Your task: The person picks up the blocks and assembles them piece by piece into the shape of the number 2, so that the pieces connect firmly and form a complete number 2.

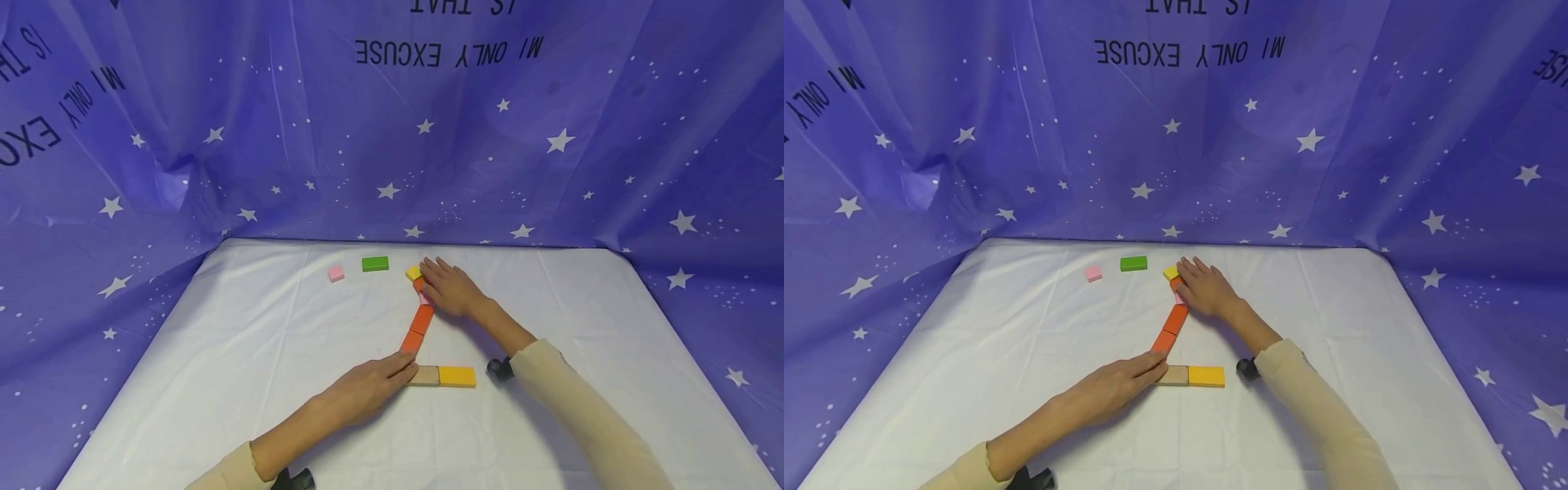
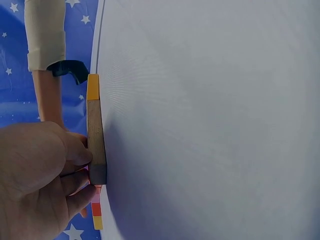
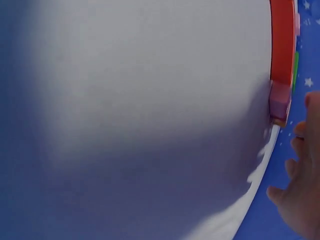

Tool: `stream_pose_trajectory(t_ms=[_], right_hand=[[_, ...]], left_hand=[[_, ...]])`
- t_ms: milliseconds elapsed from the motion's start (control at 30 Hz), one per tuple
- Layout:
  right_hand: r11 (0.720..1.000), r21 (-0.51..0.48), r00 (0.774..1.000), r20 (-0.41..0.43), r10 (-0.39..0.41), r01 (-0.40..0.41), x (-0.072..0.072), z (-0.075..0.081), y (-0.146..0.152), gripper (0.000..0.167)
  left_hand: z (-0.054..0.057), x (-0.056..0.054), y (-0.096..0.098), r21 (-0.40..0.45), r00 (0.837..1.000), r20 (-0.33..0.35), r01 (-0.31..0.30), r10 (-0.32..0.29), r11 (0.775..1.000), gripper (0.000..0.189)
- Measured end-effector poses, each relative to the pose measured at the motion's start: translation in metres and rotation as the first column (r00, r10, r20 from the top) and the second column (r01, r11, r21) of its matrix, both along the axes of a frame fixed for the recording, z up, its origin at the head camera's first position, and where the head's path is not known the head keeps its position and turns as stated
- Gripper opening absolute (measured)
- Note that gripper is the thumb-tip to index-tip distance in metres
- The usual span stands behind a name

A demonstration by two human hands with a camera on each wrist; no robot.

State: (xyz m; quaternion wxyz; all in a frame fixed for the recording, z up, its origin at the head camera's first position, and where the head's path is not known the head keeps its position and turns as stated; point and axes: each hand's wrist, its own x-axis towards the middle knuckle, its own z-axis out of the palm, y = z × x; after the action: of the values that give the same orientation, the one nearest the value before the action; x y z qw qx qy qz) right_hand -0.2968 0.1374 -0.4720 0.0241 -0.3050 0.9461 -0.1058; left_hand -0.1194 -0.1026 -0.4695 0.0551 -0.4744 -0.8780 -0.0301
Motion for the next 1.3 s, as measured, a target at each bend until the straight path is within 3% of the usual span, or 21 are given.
stream_pose_trajectory(t_ms=[100,367,700,833,933,1067,1167,1300], right_hand=[[0.997,0.071,0.999,0.034,0.033,-0.035,0.007,0.001,-0.002,0.061],[0.986,0.147,0.992,0.115,0.061,-0.077,0.018,0.002,-0.006,0.061],[0.988,0.125,0.989,0.122,0.081,-0.096,0.019,0.004,-0.006,0.061],[0.988,0.122,0.99,0.111,0.085,-0.099,0.021,0.003,-0.006,0.061],[0.989,0.112,0.99,0.106,0.088,-0.1,0.021,0.001,-0.005,0.061],[0.99,0.102,0.992,0.093,0.091,-0.1,0.019,-0.004,-0.003,0.061],[0.989,0.105,0.993,0.071,0.096,-0.103,0.016,-0.009,-0.002,0.061],[0.989,0.087,0.992,0.066,0.111,-0.116,0.014,-0.012,-0.001,0.062]], left_hand=[[0.001,0.0,0.0,0.002,1.0,0.007,0.0,0.0,1.0,0.045],[0.002,0.0,0.0,-0.002,1.0,0.013,-0.001,0.001,1.0,0.045],[0.007,-0.001,0.001,-0.035,0.996,0.08,-0.034,0.036,0.999,0.046],[0.009,-0.006,-0.001,0.002,0.995,0.097,-0.01,0.01,1.0,0.042],[0.011,-0.013,-0.003,0.086,0.992,0.123,0.024,-0.035,0.996,0.039],[0.012,-0.028,-0.007,0.243,0.971,0.232,0.005,-0.063,0.97,0.037],[0.012,-0.043,-0.012,0.342,0.939,0.342,-0.099,-0.026,0.935,0.038],[0.009,-0.07,-0.019,0.459,0.901,0.433,-0.236,0.016,0.856,0.041]])
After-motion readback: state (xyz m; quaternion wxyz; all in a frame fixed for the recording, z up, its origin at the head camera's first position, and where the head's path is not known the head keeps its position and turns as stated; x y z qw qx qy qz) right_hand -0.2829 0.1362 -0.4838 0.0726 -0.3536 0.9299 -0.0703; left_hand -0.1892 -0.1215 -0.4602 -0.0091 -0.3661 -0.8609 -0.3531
